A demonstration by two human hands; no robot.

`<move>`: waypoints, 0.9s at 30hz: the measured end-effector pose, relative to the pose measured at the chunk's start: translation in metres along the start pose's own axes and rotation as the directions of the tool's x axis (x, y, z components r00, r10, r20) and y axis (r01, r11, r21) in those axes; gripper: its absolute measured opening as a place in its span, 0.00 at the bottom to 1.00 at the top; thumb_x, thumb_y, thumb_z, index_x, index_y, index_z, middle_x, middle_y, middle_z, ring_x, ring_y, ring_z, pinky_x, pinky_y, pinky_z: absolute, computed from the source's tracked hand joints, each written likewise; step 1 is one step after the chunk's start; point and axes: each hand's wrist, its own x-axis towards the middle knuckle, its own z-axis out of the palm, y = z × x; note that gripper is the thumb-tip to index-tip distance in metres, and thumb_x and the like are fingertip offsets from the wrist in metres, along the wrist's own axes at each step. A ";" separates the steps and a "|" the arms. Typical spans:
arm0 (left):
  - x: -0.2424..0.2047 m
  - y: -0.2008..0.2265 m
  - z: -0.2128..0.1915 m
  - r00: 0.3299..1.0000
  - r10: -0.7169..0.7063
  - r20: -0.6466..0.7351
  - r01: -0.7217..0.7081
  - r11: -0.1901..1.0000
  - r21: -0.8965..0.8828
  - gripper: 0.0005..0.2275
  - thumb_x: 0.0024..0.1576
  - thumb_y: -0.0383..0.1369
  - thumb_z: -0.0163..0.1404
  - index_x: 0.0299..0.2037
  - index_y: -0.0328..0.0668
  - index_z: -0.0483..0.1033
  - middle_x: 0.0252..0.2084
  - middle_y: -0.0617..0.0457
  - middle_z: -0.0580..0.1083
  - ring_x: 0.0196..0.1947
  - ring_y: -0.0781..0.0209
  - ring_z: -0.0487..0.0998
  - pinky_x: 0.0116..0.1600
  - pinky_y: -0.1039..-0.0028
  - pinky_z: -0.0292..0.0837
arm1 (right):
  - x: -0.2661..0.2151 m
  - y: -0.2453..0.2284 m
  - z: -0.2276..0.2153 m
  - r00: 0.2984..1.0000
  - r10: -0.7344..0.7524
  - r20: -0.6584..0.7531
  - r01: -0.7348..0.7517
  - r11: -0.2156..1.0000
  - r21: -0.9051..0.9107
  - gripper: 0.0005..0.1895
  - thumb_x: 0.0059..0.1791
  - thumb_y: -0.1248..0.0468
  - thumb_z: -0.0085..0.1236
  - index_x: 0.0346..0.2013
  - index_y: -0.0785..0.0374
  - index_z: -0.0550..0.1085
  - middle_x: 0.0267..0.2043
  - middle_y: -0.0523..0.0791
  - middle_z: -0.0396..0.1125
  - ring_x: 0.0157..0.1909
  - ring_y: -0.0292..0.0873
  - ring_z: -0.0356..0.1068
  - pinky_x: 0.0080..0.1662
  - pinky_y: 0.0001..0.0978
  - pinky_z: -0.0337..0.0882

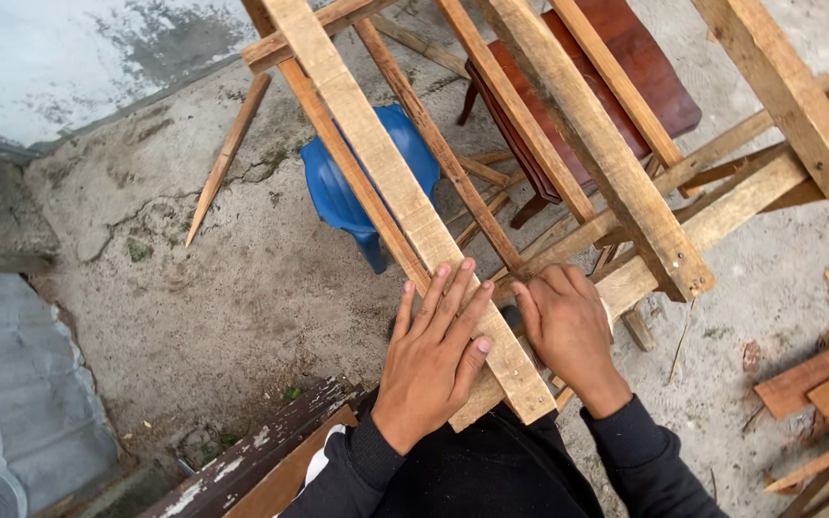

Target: The person sands the surfaces of a wooden frame structure using a piece of sandpaper held by hand.

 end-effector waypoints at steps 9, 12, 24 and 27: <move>0.013 -0.017 -0.006 0.996 0.082 0.041 -0.085 0.994 0.070 0.23 0.70 0.42 0.32 0.74 0.50 0.60 0.79 0.54 0.55 0.79 0.54 0.50 0.79 0.51 0.35 | -0.039 -0.023 0.010 0.863 0.430 0.265 -0.500 0.799 0.334 0.22 0.57 0.55 0.50 0.23 0.66 0.72 0.27 0.47 0.61 0.36 0.45 0.63 0.44 0.37 0.69; 0.019 -0.012 -0.007 0.998 0.048 0.044 -0.050 0.997 0.066 0.22 0.70 0.43 0.32 0.73 0.50 0.61 0.78 0.54 0.56 0.79 0.55 0.50 0.79 0.51 0.34 | -0.022 -0.048 -0.003 0.899 0.409 0.154 -0.437 0.854 0.282 0.20 0.56 0.56 0.51 0.26 0.67 0.74 0.31 0.47 0.63 0.38 0.46 0.63 0.44 0.40 0.67; 0.018 -0.011 -0.004 1.000 0.023 -0.019 -0.022 0.999 0.049 0.21 0.69 0.40 0.34 0.71 0.49 0.65 0.76 0.54 0.60 0.78 0.52 0.52 0.79 0.51 0.36 | -0.033 -0.060 -0.020 0.917 0.390 0.086 -0.397 0.913 0.091 0.19 0.53 0.54 0.53 0.27 0.65 0.77 0.31 0.46 0.67 0.41 0.49 0.65 0.45 0.44 0.63; 0.021 -0.008 -0.008 0.999 0.045 -0.013 -0.044 0.997 0.060 0.21 0.68 0.40 0.35 0.68 0.47 0.68 0.74 0.51 0.62 0.77 0.50 0.53 0.77 0.49 0.35 | -0.028 -0.061 -0.023 0.904 0.421 0.069 -0.427 0.898 0.108 0.19 0.52 0.53 0.53 0.25 0.65 0.76 0.31 0.47 0.67 0.41 0.49 0.65 0.45 0.44 0.64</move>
